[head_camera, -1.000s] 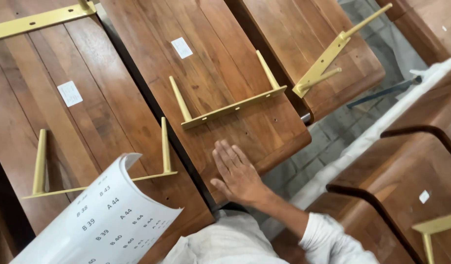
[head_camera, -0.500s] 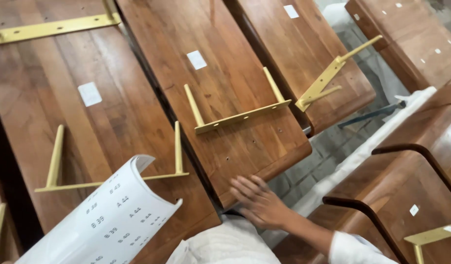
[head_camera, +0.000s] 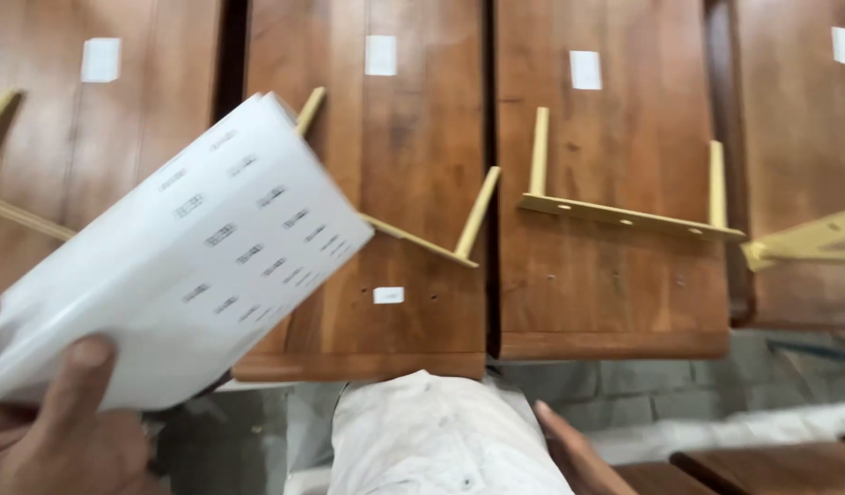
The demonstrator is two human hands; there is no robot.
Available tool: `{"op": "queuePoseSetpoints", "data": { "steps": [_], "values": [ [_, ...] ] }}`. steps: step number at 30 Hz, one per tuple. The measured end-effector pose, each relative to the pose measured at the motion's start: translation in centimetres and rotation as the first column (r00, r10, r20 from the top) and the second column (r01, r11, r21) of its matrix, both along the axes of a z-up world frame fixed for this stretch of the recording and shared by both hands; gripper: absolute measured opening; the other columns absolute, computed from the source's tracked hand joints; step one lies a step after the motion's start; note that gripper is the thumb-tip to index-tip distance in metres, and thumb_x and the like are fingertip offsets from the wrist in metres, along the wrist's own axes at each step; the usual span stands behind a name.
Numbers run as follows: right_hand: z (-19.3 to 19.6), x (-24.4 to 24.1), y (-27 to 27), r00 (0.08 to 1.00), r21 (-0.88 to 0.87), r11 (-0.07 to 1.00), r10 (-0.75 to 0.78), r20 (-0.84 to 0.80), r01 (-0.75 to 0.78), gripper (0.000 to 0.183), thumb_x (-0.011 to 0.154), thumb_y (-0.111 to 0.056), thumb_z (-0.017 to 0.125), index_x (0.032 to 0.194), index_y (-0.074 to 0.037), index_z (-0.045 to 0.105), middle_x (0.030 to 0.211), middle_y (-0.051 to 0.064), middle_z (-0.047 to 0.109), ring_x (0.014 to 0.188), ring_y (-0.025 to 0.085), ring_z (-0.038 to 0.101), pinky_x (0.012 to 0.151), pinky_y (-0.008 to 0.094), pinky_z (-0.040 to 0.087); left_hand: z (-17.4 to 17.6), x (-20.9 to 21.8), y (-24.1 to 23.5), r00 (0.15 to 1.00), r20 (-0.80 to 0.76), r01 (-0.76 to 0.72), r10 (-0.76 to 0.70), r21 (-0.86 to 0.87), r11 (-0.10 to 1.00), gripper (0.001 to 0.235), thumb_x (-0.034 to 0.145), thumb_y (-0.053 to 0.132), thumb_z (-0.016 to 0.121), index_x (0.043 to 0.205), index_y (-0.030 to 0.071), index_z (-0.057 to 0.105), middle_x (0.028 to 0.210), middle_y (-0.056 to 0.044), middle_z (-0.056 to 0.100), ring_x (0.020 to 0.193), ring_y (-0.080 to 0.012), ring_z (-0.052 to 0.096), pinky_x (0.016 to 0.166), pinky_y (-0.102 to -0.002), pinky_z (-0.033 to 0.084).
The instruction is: The person holds a printed list of part codes and applies small white labels one at a time onto wooden furniture panels fitted with brass legs, matching each label to a code on the list. They move along a row of panels, pressing each label onto the wood surface.
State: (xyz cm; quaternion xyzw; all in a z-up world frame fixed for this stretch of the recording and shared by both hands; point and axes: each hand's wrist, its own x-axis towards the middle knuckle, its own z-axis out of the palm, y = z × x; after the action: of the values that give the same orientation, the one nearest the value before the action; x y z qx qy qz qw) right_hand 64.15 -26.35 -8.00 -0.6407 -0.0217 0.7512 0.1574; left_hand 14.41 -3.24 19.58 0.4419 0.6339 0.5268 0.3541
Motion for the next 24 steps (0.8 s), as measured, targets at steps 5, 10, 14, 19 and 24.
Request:
{"op": "queuePoseSetpoints", "data": {
  "steps": [5,10,14,19,24],
  "values": [
    [8.7,3.5,5.3,0.990,0.139,0.985,0.091,0.105,-0.105,0.084,0.084,-0.069,0.050,0.138,-0.006,0.063,0.121,0.031,0.073,0.104,0.047,0.075,0.090,0.060,0.056,-1.3,4.8,-2.4,0.994,0.095,-0.080,0.049,0.365,0.928,0.043,0.100,-0.005,0.079,0.137,-0.004,0.057,0.128,-0.019,0.068,0.120,-0.0238,0.071,0.111,-0.035,0.061],
    [16.5,1.9,15.3,0.087,0.199,0.786,-0.183,0.979,-0.585,0.069,0.107,-0.044,0.042,0.157,0.004,0.044,0.140,0.037,0.052,0.115,0.047,0.063,0.089,0.053,0.054,-1.2,5.9,-2.4,0.988,0.153,-0.076,0.024,0.346,0.935,0.040,0.095,-0.005,0.083,0.129,-0.004,0.063,0.118,-0.019,0.070,0.112,-0.0223,0.072,0.104,-0.033,0.061],
    [7.5,2.7,15.5,-0.148,-0.007,0.458,-0.274,0.950,-0.889,0.066,0.110,-0.046,0.041,0.154,0.002,0.046,0.153,0.031,0.047,0.136,0.047,0.057,0.110,0.050,0.046,-2.1,7.5,-1.9,0.980,0.201,-0.074,0.010,0.313,0.947,0.045,0.090,-0.001,0.084,0.129,-0.001,0.064,0.120,-0.014,0.068,0.111,-0.0194,0.070,0.101,-0.031,0.060],
    [16.0,-4.1,15.8,0.647,0.712,0.172,-0.315,0.695,-0.681,0.044,0.102,-0.032,0.063,0.142,-0.015,0.062,0.133,0.015,0.076,0.128,0.024,0.073,0.108,0.038,0.055,-2.5,11.4,-1.3,0.936,0.318,0.112,-0.148,0.131,0.985,0.043,0.084,0.004,0.083,0.124,0.002,0.067,0.114,-0.010,0.071,0.102,-0.0146,0.070,0.087,-0.028,0.060],
    [21.3,-6.1,19.3,0.987,0.995,0.053,-0.132,0.092,-0.085,0.077,0.099,-0.011,0.070,0.163,-0.011,0.027,0.138,0.021,0.065,0.124,0.024,0.067,0.104,0.039,0.058,-3.7,14.3,-1.1,0.897,0.311,0.327,-0.313,0.005,0.945,0.036,0.085,0.004,0.082,0.119,0.002,0.072,0.102,-0.010,0.076,0.089,-0.0139,0.072,0.073,-0.028,0.061]
  ]
}}
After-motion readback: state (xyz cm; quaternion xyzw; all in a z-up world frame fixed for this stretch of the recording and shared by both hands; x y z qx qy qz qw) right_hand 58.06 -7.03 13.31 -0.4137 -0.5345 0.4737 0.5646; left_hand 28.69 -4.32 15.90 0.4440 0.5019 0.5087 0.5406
